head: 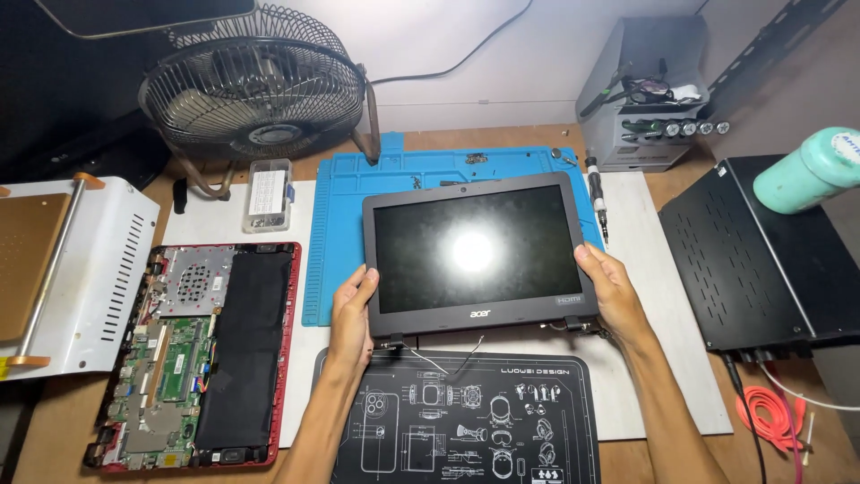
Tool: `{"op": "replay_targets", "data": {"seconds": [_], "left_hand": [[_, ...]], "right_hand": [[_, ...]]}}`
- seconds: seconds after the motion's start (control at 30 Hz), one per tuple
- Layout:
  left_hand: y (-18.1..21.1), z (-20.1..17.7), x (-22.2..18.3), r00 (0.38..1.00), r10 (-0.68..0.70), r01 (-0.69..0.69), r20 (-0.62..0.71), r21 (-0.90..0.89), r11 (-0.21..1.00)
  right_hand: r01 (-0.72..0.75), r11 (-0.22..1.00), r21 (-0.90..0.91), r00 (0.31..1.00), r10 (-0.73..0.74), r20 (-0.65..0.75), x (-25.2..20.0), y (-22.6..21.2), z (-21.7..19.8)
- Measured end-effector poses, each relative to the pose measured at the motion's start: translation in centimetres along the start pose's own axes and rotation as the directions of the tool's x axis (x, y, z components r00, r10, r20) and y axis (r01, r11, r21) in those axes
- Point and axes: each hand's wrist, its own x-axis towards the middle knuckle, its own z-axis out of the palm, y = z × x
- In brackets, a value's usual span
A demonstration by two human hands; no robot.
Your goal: Connecting a ribbon cable to an LCD panel and securing the panel into a laptop lid frame.
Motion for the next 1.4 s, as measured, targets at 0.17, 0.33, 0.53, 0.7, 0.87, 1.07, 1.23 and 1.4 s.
{"op": "replay_targets", "data": {"seconds": [0.17,0.33,0.53,0.7,0.87,1.07,1.23,1.4], "left_hand": [[-0.9,-0.3,0.3,0.999,0.032,-0.032,0.027,0.007,0.999],[1.5,1.1,-0.6,0.997,0.029,-0.027,0.072,-0.028,0.999],[4.0,3.0,-1.8,0.999,0.012,-0.013,0.037,0.031,0.999],[1.5,0.5,0.4,0.997,0.004,-0.002,0.072,-0.019,1.000],[-0.6,-1.6,1.6,0.998,0.009,-0.008,0.064,-0.019,1.000],[5.9,5.1,-3.1,0.996,0.049,-0.048,0.070,-0.010,0.999],[7.4,6.5,-4.5,0.997,0.056,-0.055,0.058,-0.018,0.998],[7.5,6.4,-4.4,0.998,0.014,-0.011,0.067,-0.042,0.999]], "right_hand": [[-0.001,0.999,0.052,0.997,0.005,-0.076,-3.4,-5.5,3.0],[-0.082,0.992,0.096,0.953,0.106,-0.285,-6.1,-10.7,7.1],[-0.034,0.991,0.129,0.994,0.047,-0.100,-6.3,-11.6,7.5],[-0.022,0.997,0.074,0.996,0.028,-0.088,-7.5,-15.5,9.2],[-0.043,0.996,0.084,0.998,0.046,-0.040,-7.6,-15.4,9.5],[-0.045,0.993,0.114,0.999,0.047,-0.020,-5.6,-7.7,5.6],[-0.006,0.993,0.120,0.999,0.011,-0.039,-6.3,-9.6,6.4],[0.020,0.994,0.107,0.999,-0.016,-0.034,-8.1,-14.9,9.6]]}}
